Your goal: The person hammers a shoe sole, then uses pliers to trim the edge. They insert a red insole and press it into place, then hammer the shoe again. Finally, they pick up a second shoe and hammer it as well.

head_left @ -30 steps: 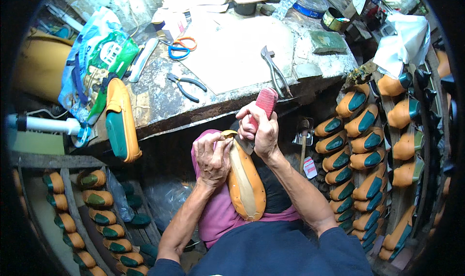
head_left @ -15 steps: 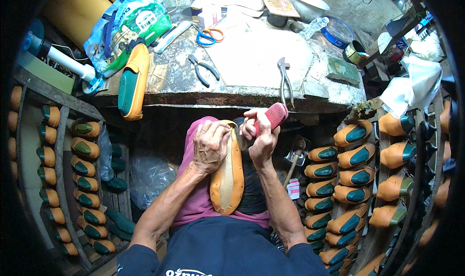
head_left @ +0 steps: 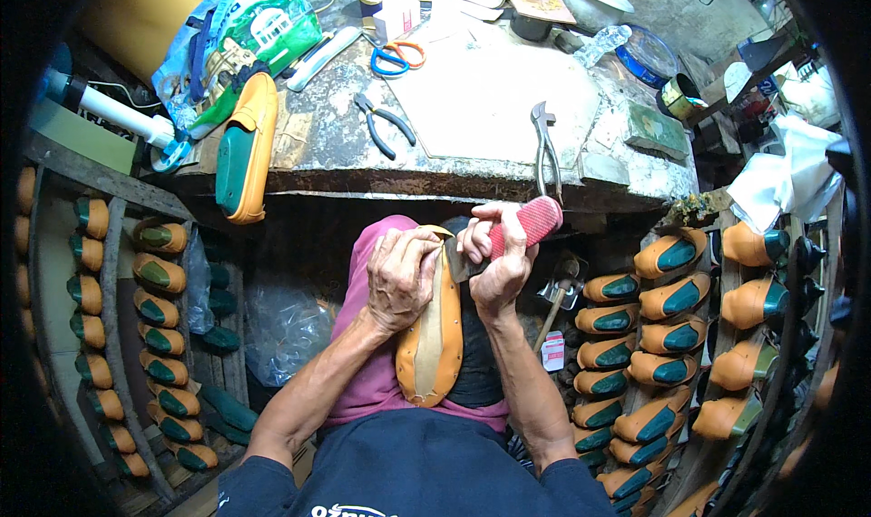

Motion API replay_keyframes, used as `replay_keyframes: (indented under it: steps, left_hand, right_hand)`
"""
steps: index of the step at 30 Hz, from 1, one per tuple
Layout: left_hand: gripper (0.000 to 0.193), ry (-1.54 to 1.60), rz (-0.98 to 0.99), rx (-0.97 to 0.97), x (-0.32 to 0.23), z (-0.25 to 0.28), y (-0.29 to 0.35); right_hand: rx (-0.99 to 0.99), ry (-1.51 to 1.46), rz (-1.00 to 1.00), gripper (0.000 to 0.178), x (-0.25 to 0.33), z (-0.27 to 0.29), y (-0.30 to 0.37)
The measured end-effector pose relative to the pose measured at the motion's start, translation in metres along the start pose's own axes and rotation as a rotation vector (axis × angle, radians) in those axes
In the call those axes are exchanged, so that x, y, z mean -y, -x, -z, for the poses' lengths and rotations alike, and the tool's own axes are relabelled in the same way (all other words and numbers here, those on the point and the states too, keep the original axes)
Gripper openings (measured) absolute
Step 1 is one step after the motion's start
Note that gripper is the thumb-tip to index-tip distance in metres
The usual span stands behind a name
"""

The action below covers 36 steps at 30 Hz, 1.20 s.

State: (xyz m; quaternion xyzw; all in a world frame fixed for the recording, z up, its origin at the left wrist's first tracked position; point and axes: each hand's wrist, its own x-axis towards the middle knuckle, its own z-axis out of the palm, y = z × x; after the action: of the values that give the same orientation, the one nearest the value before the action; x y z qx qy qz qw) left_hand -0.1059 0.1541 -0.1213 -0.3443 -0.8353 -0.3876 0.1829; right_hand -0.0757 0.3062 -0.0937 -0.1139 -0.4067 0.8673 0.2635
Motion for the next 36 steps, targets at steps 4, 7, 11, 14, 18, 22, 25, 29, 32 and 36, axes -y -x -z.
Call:
replay_keyframes:
  steps: [4, 7, 11, 14, 18, 22, 25, 29, 32, 36]
  left_hand:
    - [0.017, 0.042, 0.030, 0.003, 0.001, 0.001, 0.001]
    - [0.017, 0.056, 0.035, -0.005, 0.001, 0.001, 0.003]
    - [0.018, 0.062, 0.047, -0.014, 0.002, 0.001, 0.006]
    - [0.018, 0.084, 0.057, -0.032, 0.003, 0.002, 0.007]
    - [0.017, 0.091, 0.063, -0.018, 0.005, 0.004, 0.010]
    - [0.016, 0.128, 0.062, -0.019, 0.009, 0.002, 0.011]
    - [0.014, 0.110, 0.112, 0.031, 0.005, 0.005, 0.017]
    - [0.018, 0.209, -0.017, 0.046, -0.018, 0.018, 0.034]
    - [0.022, 0.146, 0.042, -0.053, -0.015, 0.024, 0.031]
    - [0.036, -0.037, 0.021, 0.095, -0.001, 0.030, 0.019]
  right_hand:
    - [-0.024, -0.010, 0.092, 0.035, -0.010, -0.002, 0.010]
    - [-0.034, -0.011, 0.128, 0.035, -0.015, -0.001, 0.014]
    - [0.000, 0.087, 0.112, 0.041, -0.013, 0.004, 0.010]
    - [0.087, 0.059, 0.011, 0.042, -0.008, 0.007, 0.001]
    - [0.188, 0.083, -0.084, 0.041, 0.001, 0.005, -0.012]
    - [0.223, 0.137, -0.202, 0.040, 0.009, -0.002, -0.029]
    - [0.277, 0.251, -0.323, 0.037, 0.015, -0.008, -0.044]
    - [0.305, 0.413, -0.450, 0.039, 0.016, -0.014, -0.058]
    - [0.296, 0.356, -0.468, 0.041, 0.016, -0.013, -0.063]
    - [0.274, 0.249, -0.468, 0.041, 0.018, -0.008, -0.059]
